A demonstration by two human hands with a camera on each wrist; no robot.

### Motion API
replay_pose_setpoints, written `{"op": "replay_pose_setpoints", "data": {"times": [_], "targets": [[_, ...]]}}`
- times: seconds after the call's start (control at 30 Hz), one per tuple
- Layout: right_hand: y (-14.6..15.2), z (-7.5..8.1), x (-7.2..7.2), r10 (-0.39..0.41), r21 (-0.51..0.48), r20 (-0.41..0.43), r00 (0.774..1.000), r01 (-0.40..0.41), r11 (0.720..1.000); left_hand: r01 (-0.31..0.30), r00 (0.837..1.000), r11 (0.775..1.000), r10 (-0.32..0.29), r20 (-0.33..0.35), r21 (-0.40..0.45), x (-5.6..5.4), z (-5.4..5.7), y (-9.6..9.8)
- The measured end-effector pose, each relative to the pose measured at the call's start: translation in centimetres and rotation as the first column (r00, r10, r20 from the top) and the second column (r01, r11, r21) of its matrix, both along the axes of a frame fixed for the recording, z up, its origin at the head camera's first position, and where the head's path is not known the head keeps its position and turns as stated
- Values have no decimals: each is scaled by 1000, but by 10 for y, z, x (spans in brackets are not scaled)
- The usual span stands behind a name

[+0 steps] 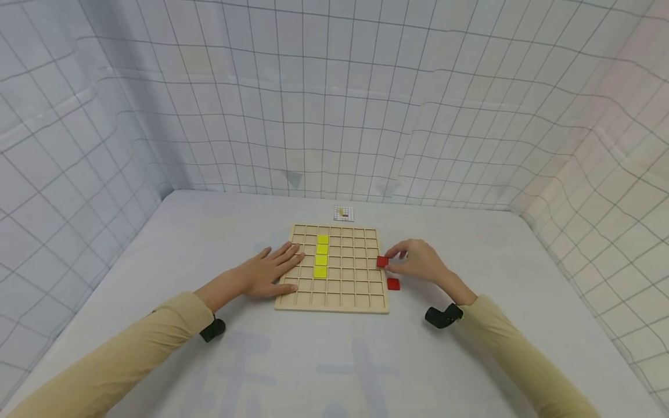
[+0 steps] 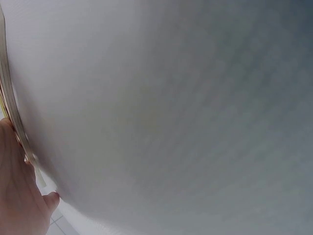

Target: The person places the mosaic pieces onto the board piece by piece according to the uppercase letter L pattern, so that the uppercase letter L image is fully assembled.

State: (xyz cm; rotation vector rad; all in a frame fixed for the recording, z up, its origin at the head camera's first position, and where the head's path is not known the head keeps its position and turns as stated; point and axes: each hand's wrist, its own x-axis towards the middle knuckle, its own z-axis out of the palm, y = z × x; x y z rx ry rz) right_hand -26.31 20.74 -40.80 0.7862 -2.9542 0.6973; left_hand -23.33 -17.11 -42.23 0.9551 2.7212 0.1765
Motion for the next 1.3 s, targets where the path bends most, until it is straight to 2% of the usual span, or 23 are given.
{"op": "replay_pose_setpoints", "data": {"times": [0.17,0.3,0.53,0.8,1.03,1.3], "targets": [[-17,3,0,47,-25,-17,999,-47,999,9,1000,1000,-9,-1,18,0,0,2],[-32,3,1,66,-47,-1,998,-66,997,12,1000,1000,-12,-5,18,0,0,3],[-56,-3,-1,75,-34,19,997,-75,997,6,1000,1000,-6,-3,-10,-2,0,1],[-79,-10,0,123,-38,43,991,-121,992,7,1000,1000,-7,-6,-19,-2,0,2],[-90,-7,1,145,-38,58,988,-143,989,10,1000,1000,-10,-15,-16,-1,0,1],[-94,-10,2,124,-7,75,989,-124,992,4,1000,1000,-4,-7,-11,-1,-2,1]]}}
